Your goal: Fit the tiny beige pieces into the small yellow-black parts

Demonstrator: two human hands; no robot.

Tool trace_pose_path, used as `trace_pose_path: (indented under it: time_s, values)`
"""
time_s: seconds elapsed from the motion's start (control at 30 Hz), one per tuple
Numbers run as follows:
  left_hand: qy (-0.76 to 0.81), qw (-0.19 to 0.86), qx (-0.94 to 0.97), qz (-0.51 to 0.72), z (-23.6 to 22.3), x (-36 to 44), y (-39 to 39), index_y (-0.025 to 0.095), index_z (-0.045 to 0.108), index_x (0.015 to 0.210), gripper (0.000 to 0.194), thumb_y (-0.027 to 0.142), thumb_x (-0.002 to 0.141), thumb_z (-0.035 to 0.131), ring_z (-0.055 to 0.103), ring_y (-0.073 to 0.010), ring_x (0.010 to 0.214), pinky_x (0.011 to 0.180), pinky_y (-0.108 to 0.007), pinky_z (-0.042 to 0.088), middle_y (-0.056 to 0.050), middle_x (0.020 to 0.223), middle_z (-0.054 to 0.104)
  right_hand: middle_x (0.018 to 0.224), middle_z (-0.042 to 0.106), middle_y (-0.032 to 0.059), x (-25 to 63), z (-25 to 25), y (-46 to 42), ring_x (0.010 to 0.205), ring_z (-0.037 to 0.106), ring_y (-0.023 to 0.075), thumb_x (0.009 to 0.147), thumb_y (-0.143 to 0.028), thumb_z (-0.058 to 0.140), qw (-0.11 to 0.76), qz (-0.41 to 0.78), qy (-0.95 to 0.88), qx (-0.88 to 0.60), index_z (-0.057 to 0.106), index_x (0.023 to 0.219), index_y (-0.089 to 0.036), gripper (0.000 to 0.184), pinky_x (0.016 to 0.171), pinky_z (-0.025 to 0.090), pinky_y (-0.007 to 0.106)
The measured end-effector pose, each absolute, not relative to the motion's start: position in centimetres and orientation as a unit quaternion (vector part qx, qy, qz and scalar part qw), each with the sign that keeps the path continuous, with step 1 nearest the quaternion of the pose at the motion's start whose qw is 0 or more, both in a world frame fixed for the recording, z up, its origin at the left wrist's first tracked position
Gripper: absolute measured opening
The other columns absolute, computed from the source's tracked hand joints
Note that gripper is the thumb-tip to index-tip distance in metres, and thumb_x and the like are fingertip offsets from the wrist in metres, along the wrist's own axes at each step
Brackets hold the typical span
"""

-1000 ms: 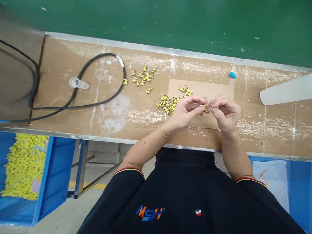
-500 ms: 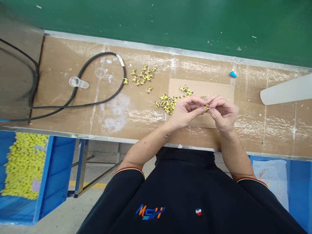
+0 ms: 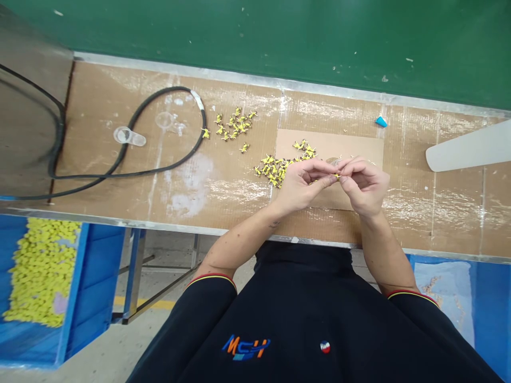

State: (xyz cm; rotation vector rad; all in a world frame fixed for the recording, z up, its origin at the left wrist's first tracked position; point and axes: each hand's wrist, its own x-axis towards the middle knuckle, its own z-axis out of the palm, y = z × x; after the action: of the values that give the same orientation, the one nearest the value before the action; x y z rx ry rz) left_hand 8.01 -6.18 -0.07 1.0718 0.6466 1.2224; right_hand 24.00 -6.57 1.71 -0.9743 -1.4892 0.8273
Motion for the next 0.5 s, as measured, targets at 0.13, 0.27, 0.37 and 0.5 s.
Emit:
trace_pose_path:
  time_s: [0.13,0.27,0.37,0.5]
  values:
    - [0.306,0.593,0.500,0.551,-0.17,7.98,-6.35,0.020,0.081,0.097,0.021,0.037,0.086,0.085,0.078,-0.0121,0.087,0.086,-0.027,0.066,-0.004,0.095,0.081,0.078,0.072,0.0024,24.08,1.59,-6.60,0.078,0.072,0.0205,0.086,-0.029,0.072,0.556,0.335,-0.637,-0.415,0.069,0.077,-0.026,0.010,0.076,0.062,0.041]
    - [0.322,0.566,0.519,0.553,-0.30,7.97,-6.47,0.020,0.081,0.099,0.021,0.038,0.087,0.083,0.079,-0.0125,0.089,0.086,-0.026,0.066,-0.004,0.096,0.082,0.078,0.073,0.0017,24.25,1.49,-6.58,0.076,0.071,0.0189,0.085,-0.024,0.072,0.556,0.330,-0.645,-0.407,0.070,0.079,-0.025,0.007,0.073,0.060,0.038]
    - [0.325,0.547,0.537,0.554,-0.37,7.95,-6.50,0.021,0.081,0.101,0.019,0.037,0.091,0.079,0.079,-0.0127,0.089,0.085,-0.025,0.067,-0.004,0.097,0.083,0.077,0.072,0.0014,24.28,1.50,-6.55,0.075,0.070,0.0182,0.085,-0.025,0.073,0.555,0.336,-0.639,-0.414,0.070,0.077,-0.025,0.008,0.070,0.058,0.036]
    - [0.323,0.485,0.583,0.567,-0.21,7.78,-6.50,0.022,0.080,0.104,0.012,0.026,0.095,0.074,0.080,-0.0118,0.086,0.081,-0.024,0.067,-0.004,0.097,0.083,0.073,0.070,0.0005,24.17,1.58,-6.49,0.073,0.067,0.0172,0.085,-0.029,0.076,0.559,0.369,-0.616,-0.415,0.071,0.076,-0.025,0.011,0.068,0.056,0.034]
